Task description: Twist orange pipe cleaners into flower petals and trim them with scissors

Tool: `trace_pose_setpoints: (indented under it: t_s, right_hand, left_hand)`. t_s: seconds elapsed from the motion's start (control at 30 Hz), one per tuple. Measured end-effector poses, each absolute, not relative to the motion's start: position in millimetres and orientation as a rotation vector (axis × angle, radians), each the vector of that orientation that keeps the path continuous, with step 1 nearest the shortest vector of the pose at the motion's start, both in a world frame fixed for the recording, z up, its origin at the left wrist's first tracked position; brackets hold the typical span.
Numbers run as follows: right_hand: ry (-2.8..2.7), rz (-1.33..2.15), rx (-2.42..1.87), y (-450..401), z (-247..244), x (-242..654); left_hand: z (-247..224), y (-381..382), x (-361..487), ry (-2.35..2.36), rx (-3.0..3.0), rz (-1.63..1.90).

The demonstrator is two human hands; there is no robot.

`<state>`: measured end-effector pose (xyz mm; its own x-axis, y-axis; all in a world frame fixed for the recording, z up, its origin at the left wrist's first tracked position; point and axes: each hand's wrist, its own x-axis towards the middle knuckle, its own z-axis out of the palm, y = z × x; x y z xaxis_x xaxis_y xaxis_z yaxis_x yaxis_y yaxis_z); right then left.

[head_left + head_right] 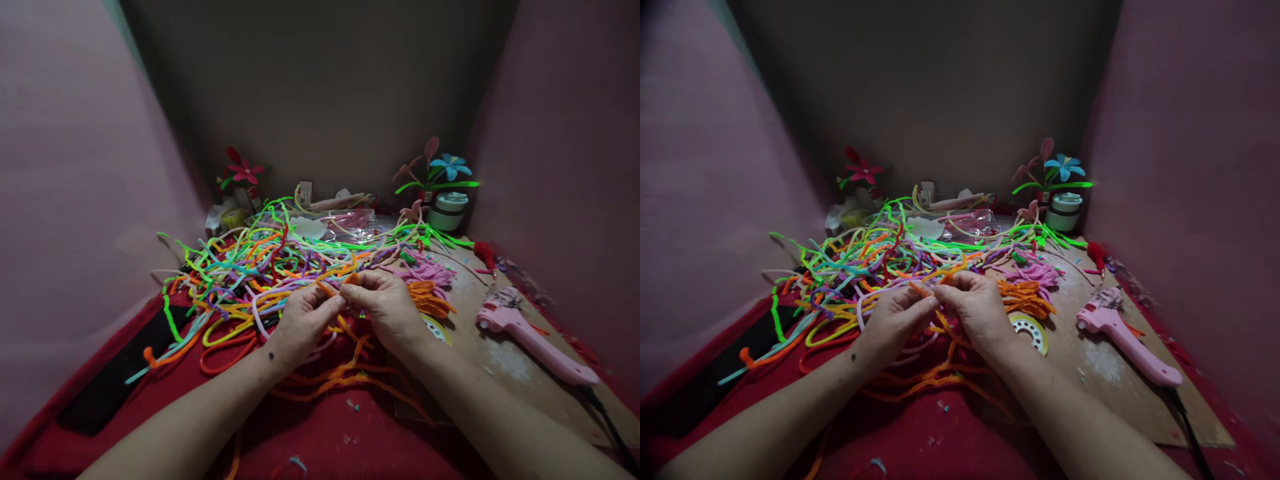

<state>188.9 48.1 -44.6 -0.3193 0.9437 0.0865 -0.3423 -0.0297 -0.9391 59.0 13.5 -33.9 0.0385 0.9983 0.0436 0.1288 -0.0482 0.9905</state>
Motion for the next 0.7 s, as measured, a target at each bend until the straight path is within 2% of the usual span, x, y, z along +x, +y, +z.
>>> trace_pose_setpoints:
  t_s: [0.4,0.7]
  right_hand:
    - [-1.175,1.484,-0.799,53,-45,192]
    - [-1.009,1.63,-0.651,56,-43,193]
  left_hand:
    - [-37,12,60,1.294,1.427,1.109]
    - [-36,12,59,1.228,1.333,1.174]
